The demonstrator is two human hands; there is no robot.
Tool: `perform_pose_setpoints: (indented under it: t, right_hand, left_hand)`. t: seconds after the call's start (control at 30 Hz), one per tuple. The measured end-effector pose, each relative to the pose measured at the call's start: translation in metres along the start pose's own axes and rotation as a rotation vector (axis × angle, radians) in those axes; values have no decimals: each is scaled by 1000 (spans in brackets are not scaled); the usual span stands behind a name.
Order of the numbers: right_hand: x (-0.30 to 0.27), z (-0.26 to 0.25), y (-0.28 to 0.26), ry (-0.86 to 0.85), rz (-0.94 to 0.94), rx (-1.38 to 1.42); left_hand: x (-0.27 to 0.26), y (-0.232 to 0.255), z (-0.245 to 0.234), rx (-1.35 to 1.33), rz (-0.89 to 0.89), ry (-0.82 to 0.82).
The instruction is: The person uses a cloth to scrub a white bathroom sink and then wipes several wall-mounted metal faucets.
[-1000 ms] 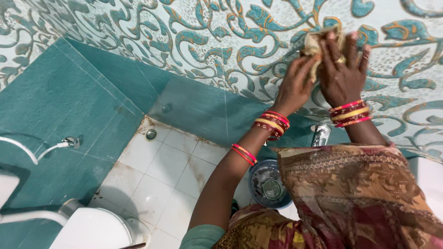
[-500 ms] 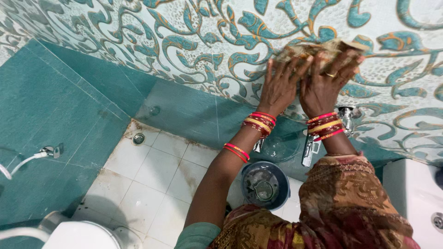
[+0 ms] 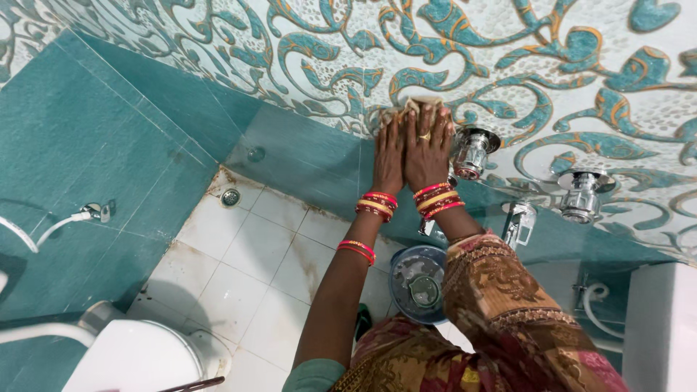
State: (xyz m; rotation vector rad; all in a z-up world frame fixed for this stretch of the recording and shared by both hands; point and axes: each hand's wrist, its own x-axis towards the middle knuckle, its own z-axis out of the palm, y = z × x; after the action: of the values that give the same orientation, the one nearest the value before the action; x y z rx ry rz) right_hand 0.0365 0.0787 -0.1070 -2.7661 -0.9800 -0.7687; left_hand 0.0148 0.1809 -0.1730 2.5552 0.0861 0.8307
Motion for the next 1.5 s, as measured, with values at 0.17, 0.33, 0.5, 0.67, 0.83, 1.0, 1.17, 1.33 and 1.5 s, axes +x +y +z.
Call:
perform_pose_setpoints:
  t: [0.17, 0.33, 0.5, 0.67, 0.83, 1.0, 1.17, 1.33, 1.5]
  right_hand:
    - [-53, 30, 19, -98, -79, -28]
    - [-81, 19, 66, -242, -3, 202]
    - [-109, 0, 101, -543, 78, -79]
    - [-144, -1, 130, -121, 128, 4]
    - [-151, -21, 159, -56, 220, -3]
    - [-116, -48, 176, 82, 237, 21]
    - [-109, -51, 178, -13, 193, -32]
    - [-151, -16, 181, -61, 81, -124]
    - [-197, -5, 219, -113, 45, -206]
  left_hand:
    - [-48, 6, 36, -96, -97, -168]
    - [-61, 41, 73, -163, -76, -150]
    - [-62, 87, 80, -229, -77, -135]
    - [-61, 137, 66, -193, -13, -310]
    - [-50, 182, 51, -332, 79, -241]
    - [-17, 197, 45, -463, 207, 2]
    - [-12, 196, 58, -458, 197, 39]
    - [-57, 196, 91, -462, 59, -92]
    - [-93, 214, 147, -349, -7, -293]
